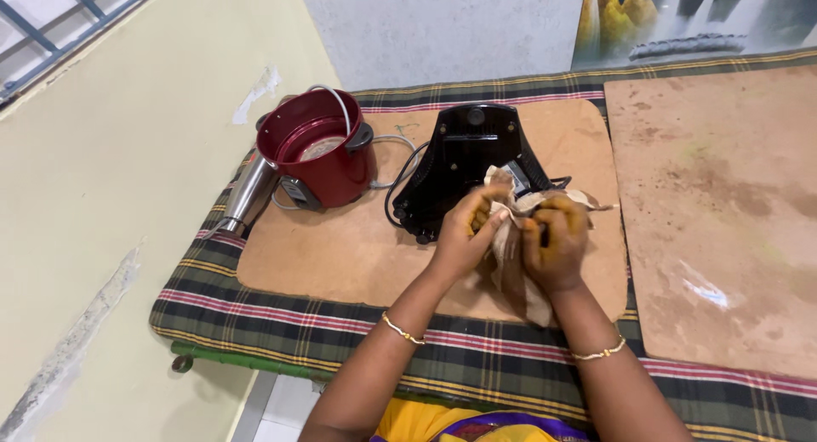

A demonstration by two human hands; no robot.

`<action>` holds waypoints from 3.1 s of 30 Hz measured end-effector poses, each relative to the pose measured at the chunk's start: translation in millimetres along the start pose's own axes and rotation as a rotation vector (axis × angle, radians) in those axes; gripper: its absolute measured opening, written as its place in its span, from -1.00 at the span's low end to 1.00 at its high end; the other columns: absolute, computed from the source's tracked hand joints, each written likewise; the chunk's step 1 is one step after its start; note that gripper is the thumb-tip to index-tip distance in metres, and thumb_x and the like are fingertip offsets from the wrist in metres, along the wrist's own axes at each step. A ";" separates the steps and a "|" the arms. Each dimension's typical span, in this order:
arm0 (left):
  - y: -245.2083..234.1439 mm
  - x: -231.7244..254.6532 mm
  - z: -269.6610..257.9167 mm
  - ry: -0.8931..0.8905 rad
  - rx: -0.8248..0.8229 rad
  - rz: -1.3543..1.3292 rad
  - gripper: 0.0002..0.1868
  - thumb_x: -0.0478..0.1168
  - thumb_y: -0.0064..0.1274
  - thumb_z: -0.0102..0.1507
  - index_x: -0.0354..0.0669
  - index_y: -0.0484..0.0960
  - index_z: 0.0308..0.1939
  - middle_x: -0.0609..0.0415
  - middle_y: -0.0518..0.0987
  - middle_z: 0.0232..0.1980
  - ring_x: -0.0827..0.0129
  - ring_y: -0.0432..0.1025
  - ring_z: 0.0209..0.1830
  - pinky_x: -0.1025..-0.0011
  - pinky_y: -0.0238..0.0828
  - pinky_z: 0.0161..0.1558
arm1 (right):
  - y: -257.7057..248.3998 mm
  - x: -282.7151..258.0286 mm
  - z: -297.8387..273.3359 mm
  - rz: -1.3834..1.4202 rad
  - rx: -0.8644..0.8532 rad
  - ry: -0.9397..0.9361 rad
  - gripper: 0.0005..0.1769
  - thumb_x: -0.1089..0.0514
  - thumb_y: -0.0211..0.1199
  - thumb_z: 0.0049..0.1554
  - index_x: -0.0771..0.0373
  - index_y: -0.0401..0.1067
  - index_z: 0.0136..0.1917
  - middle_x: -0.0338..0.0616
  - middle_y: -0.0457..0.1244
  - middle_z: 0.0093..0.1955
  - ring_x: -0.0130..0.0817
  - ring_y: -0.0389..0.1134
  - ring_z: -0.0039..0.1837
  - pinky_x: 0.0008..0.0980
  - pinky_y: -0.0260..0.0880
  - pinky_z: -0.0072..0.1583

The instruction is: The person wipes the exterior and base of a black blender using a cloth, moving the blender and turning it over to clean all sides.

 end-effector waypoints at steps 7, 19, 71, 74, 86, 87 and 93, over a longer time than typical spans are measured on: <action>-37.1 35.4 -8.2 0.497 0.240 0.623 -0.77 -0.14 0.32 0.10 -0.17 0.59 -0.40 -0.04 0.55 -0.20 0.04 0.47 -0.21 0.20 0.41 -0.20 | 10.4 29.2 -16.0 0.059 -0.077 0.289 -0.78 0.11 0.25 0.35 0.28 0.34 -0.06 0.05 0.23 -0.13 0.06 0.24 -0.03 0.00 0.23 0.06; -31.3 9.0 5.6 0.167 -0.007 0.095 -0.84 -0.22 0.08 0.36 -0.19 0.70 -0.08 0.03 0.71 -0.24 0.42 0.59 -0.34 0.45 0.50 -0.26 | 25.9 -5.8 -19.1 0.278 -0.261 0.400 -0.63 0.20 0.22 0.23 0.31 0.30 0.28 -0.09 0.33 -0.01 -0.42 0.38 -0.01 -0.43 0.37 0.02; -65.6 -78.5 74.9 0.158 0.236 0.216 -0.28 -0.06 0.34 0.08 -0.03 0.50 0.32 -0.04 0.62 0.21 0.02 0.47 0.27 0.18 0.38 0.28 | 92.0 -54.6 109.9 -0.049 -0.036 0.310 -0.73 0.17 0.47 0.09 0.41 0.46 -0.20 0.16 0.31 -0.26 0.06 0.37 -0.23 -0.13 0.35 -0.12; -65.0 -81.9 74.8 0.158 0.239 0.257 -0.25 -0.05 0.36 0.07 -0.06 0.47 0.32 -0.08 0.58 0.24 -0.02 0.42 0.27 0.16 0.34 0.26 | 92.6 -53.0 109.9 -0.016 -0.076 0.359 -0.75 0.16 0.45 0.10 0.38 0.47 -0.19 0.15 0.32 -0.24 0.04 0.40 -0.22 -0.13 0.37 -0.12; -70.3 -69.0 72.9 0.205 0.216 0.173 -0.33 -0.07 0.36 0.13 -0.09 0.52 0.29 -0.08 0.63 0.19 0.04 0.49 0.24 0.20 0.42 0.25 | 73.1 -52.8 100.5 0.010 -0.099 0.381 -0.76 0.17 0.42 0.11 0.38 0.46 -0.19 0.14 0.32 -0.24 0.07 0.38 -0.20 -0.12 0.35 -0.11; -68.7 -67.3 71.2 0.192 0.211 0.167 -0.32 -0.07 0.37 0.12 -0.10 0.52 0.28 -0.08 0.62 0.18 0.04 0.49 0.23 0.20 0.42 0.24 | 72.5 -52.9 101.9 0.018 -0.087 0.381 -0.76 0.17 0.42 0.12 0.38 0.46 -0.18 0.14 0.32 -0.23 0.06 0.38 -0.20 -0.12 0.36 -0.11; -68.6 -70.0 72.1 0.187 0.212 0.164 -0.30 -0.10 0.36 0.09 -0.12 0.50 0.29 -0.09 0.61 0.19 0.06 0.49 0.22 0.23 0.43 0.22 | 81.1 -50.0 116.4 -0.082 -0.041 0.200 -0.72 0.17 0.45 0.15 0.36 0.41 -0.22 0.11 0.31 -0.23 0.11 0.36 -0.16 -0.07 0.35 -0.10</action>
Point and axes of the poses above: each hand's wrist, its own z-axis towards the middle knuckle, its own y-axis out of the palm, x = y × z, the point moved 3 cm from there along z, towards the middle knuckle
